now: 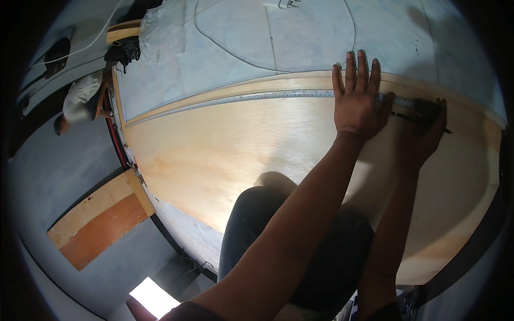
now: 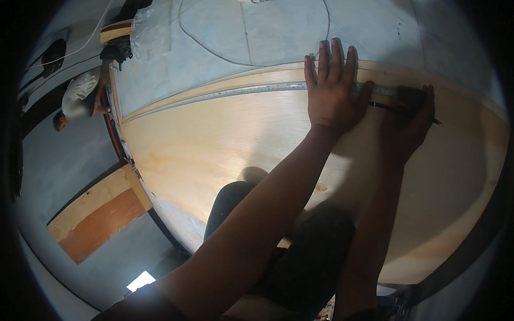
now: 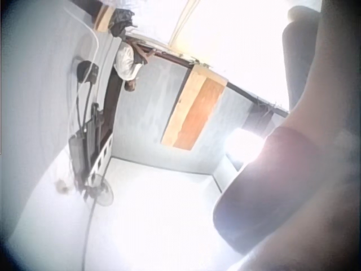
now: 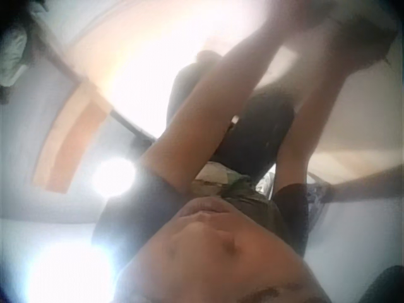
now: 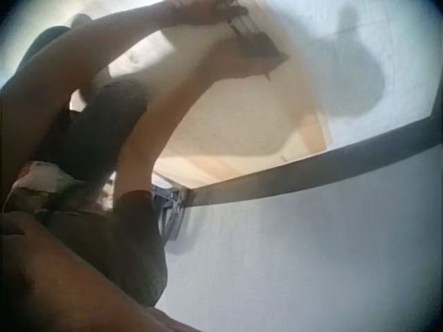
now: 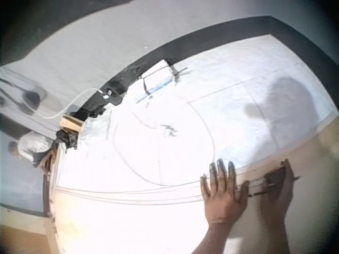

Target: The person kneels on the floor and uses a tape measure and a red straightedge to measure and mark lines on a large sheet of plywood. They mark multiple points and draw straight lines across the surface using a pencil.

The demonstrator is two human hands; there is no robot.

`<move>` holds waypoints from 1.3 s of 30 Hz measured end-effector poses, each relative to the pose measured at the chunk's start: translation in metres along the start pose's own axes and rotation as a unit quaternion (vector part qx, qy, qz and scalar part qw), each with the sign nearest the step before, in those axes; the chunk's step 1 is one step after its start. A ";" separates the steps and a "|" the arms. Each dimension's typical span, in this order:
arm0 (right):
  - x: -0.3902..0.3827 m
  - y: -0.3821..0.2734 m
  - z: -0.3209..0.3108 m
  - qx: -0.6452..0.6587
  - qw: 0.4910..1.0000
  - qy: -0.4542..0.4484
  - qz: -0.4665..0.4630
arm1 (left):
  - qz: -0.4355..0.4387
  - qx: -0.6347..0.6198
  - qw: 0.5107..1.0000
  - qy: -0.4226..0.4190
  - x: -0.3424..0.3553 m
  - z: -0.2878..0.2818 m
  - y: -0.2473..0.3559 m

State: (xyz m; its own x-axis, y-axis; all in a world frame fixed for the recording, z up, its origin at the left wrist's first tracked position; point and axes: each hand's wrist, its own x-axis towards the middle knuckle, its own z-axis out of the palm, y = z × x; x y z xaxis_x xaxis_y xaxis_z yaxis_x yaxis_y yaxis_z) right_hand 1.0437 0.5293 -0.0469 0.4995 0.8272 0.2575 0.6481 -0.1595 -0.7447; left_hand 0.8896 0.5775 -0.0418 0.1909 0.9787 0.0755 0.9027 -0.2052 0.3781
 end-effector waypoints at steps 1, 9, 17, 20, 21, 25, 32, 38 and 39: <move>0.001 0.005 -0.001 0.011 1.000 -0.003 0.017 | 0.001 -0.014 1.000 -0.002 0.002 0.002 0.003; -0.005 0.007 0.015 -0.001 0.999 0.001 -0.049 | 0.003 0.075 0.997 -0.022 0.008 0.002 -0.014; -0.004 -0.002 0.019 -0.020 0.995 -0.012 -0.093 | -0.014 0.103 0.994 -0.024 0.011 -0.004 -0.015; 0.000 0.000 0.018 0.062 0.997 0.018 -0.041 | -0.008 0.101 0.995 -0.022 0.010 -0.004 -0.014; 0.000 0.000 0.015 0.054 0.997 0.011 -0.047 | -0.005 0.101 0.995 -0.021 0.009 -0.003 -0.013; 0.005 0.002 0.011 0.011 0.996 0.012 -0.092 | -0.003 0.100 0.995 -0.020 0.010 -0.004 -0.011; 0.017 0.016 -0.010 -0.014 0.995 -0.029 -0.098 | -0.016 0.112 0.992 -0.047 0.012 -0.007 -0.006; 0.013 0.020 -0.007 -0.026 0.997 -0.032 -0.067 | -0.085 0.126 0.986 -0.065 0.015 0.003 0.008; 0.013 0.019 -0.008 -0.034 0.997 -0.028 -0.070 | -0.102 0.118 0.986 -0.061 0.014 0.006 0.013</move>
State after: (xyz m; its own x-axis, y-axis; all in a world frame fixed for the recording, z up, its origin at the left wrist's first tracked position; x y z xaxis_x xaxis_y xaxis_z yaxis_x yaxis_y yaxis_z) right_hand 1.0671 0.5333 -0.0528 0.3697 0.8726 0.3192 0.7477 -0.0754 -0.6597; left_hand 0.9063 0.5888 -0.0417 0.0283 0.9949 -0.0967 0.9889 -0.0137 0.1482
